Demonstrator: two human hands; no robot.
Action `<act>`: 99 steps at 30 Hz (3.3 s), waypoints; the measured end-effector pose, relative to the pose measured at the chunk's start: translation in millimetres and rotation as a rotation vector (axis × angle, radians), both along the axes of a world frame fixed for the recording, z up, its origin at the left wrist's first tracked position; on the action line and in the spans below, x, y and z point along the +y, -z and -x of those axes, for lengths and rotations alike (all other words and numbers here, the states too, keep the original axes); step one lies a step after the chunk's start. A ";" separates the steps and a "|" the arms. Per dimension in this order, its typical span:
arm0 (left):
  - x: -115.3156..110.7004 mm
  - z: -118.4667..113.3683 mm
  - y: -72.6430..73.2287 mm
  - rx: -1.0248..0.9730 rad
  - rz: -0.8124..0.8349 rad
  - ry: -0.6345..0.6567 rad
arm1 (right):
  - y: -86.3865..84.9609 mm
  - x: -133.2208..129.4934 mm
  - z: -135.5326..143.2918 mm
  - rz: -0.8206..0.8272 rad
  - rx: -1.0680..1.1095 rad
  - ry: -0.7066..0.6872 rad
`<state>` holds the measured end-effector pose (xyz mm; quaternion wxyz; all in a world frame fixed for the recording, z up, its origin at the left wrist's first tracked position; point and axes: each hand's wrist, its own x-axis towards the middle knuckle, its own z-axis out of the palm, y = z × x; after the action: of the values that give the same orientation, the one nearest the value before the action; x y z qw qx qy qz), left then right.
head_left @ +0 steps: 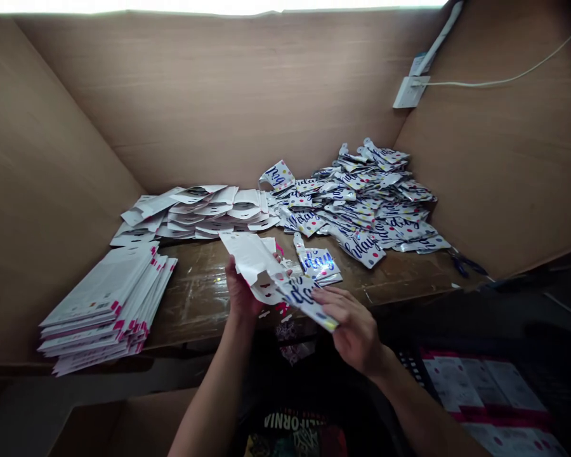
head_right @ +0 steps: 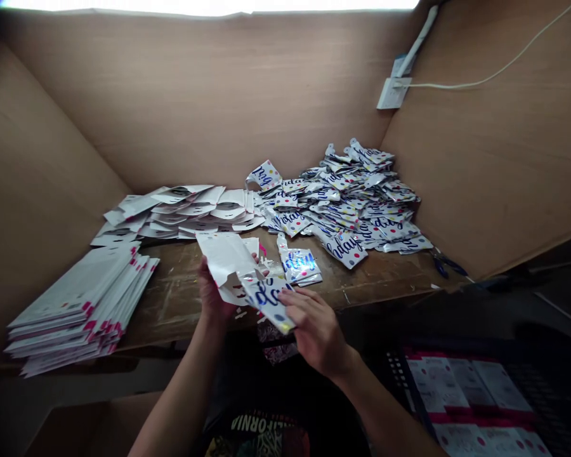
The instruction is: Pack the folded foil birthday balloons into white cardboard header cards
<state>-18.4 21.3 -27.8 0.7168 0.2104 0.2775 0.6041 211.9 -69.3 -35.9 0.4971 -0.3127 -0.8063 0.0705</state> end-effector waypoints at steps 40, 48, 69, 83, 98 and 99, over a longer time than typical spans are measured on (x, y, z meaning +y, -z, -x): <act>19.6 34.2 31.9 0.986 -0.059 -0.233 | -60.9 144.0 141.9 -0.007 -0.327 0.261; 41.6 47.3 37.6 1.890 0.146 -0.053 | -162.6 221.3 262.2 -0.025 -0.556 -0.023; 16.8 57.6 40.7 0.930 -0.040 -0.304 | 48.1 86.7 79.2 0.870 0.282 0.023; -21.0 9.5 28.0 -0.111 -0.032 0.223 | 13.3 36.2 55.5 0.630 -0.158 0.314; -24.8 -7.9 22.1 -0.140 0.049 0.041 | 8.4 19.3 44.3 0.296 -0.381 0.305; -24.5 -7.9 20.4 -0.149 0.053 0.031 | 7.2 14.9 45.3 0.246 -0.284 0.236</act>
<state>-10.5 -3.2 -48.3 0.7500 0.1502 0.2358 0.5994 166.6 -54.4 -43.1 0.3417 -0.4701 -0.8112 0.0650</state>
